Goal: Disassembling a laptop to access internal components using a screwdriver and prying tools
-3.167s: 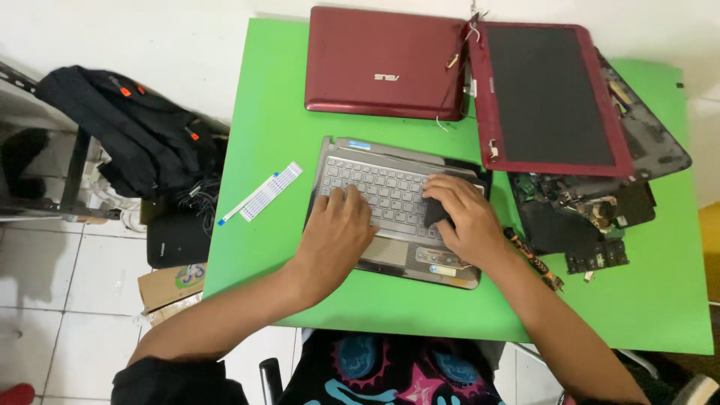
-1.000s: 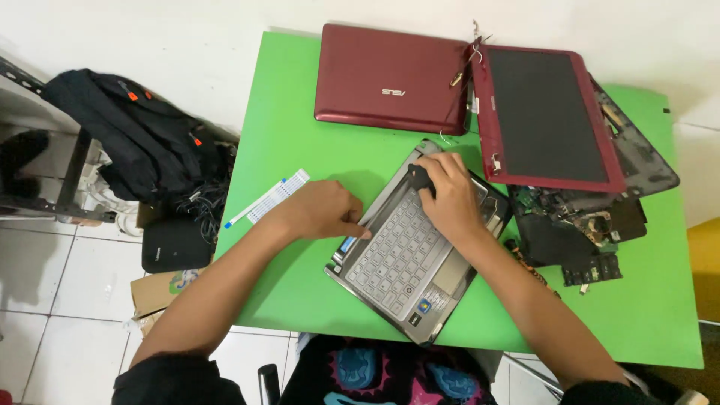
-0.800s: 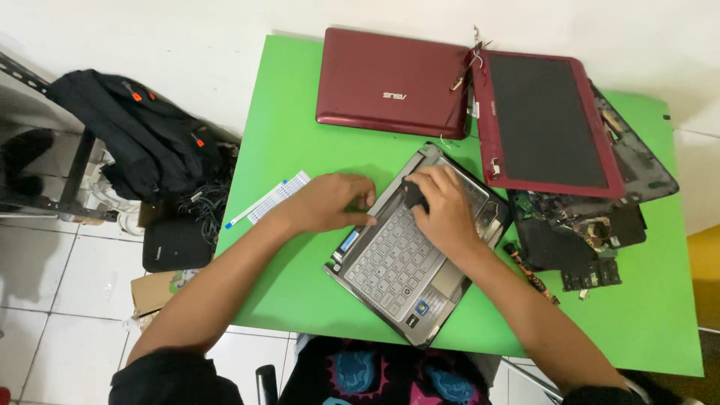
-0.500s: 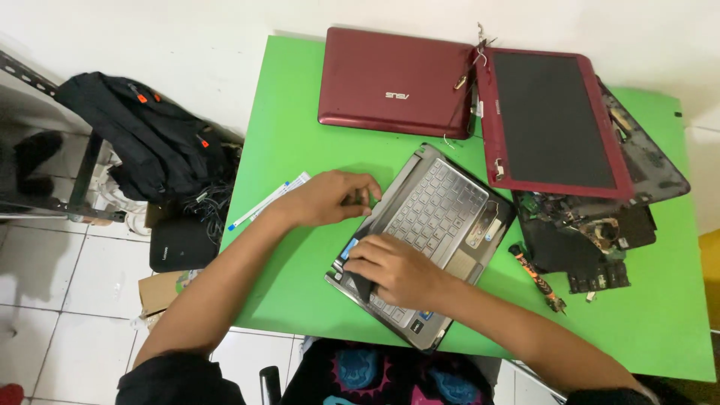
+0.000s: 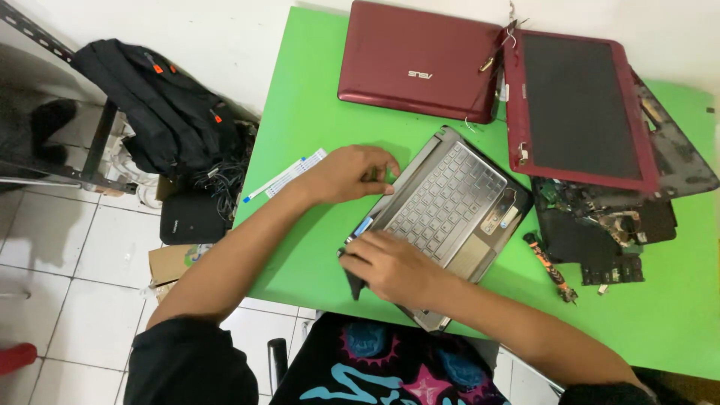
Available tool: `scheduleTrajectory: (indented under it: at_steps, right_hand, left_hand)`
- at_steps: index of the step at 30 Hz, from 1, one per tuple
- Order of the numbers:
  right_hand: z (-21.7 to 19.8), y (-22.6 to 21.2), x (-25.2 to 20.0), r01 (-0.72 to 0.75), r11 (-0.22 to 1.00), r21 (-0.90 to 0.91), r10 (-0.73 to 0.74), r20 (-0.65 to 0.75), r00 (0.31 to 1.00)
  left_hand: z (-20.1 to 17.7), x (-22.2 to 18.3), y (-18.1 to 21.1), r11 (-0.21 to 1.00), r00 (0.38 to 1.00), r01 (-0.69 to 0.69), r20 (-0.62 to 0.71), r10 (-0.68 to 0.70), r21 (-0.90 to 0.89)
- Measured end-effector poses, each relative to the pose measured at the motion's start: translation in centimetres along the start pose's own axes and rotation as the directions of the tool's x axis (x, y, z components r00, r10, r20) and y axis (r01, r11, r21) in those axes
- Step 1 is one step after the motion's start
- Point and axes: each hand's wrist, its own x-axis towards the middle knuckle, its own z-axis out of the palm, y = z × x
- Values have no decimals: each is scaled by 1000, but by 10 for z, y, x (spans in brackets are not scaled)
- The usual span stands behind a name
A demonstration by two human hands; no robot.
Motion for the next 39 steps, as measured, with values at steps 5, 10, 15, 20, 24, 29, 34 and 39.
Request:
scheduleTrajectory:
  at_steps: [5,10,15,20,24,29,34,39]
  right_hand:
    - [-17,35,2,-8,989,149,12,-23,1000]
    - [-39,126,-35,-461,875,-144,446,-125,886]
    - [-26,100,-27,-590,782,-200,592,-57,804]
    - [-29,106,-21,-382,922,-55,386,65,920]
    - [-49,162,-33,-611,753,-245,576,-205,792]
    - [-40,171,-39,-670,704,-234,599,-313,738]
    - [-47,156,-36,-637,721,-272,586,-252,770]
    - [-37,88,-25,-593,764,-254,615,8,789]
  left_hand:
    - [-13,-2,7,999,997,-51,62,51,-6]
    - [-5,-5,-7,997,990,-3,138,-8,82]
    - [-6,-8,9,965,985,27,159,-71,260]
    - [-13,-9,17,966,965,116,202,-165,232]
    - [-13,-12,25,963,950,138,245,-195,232]
    - [-23,-12,54,966,940,138,278,-197,219]
    - [-25,-6,54,960,932,108,310,-189,260]
    - [-20,-11,47,957,945,112,268,-186,269]
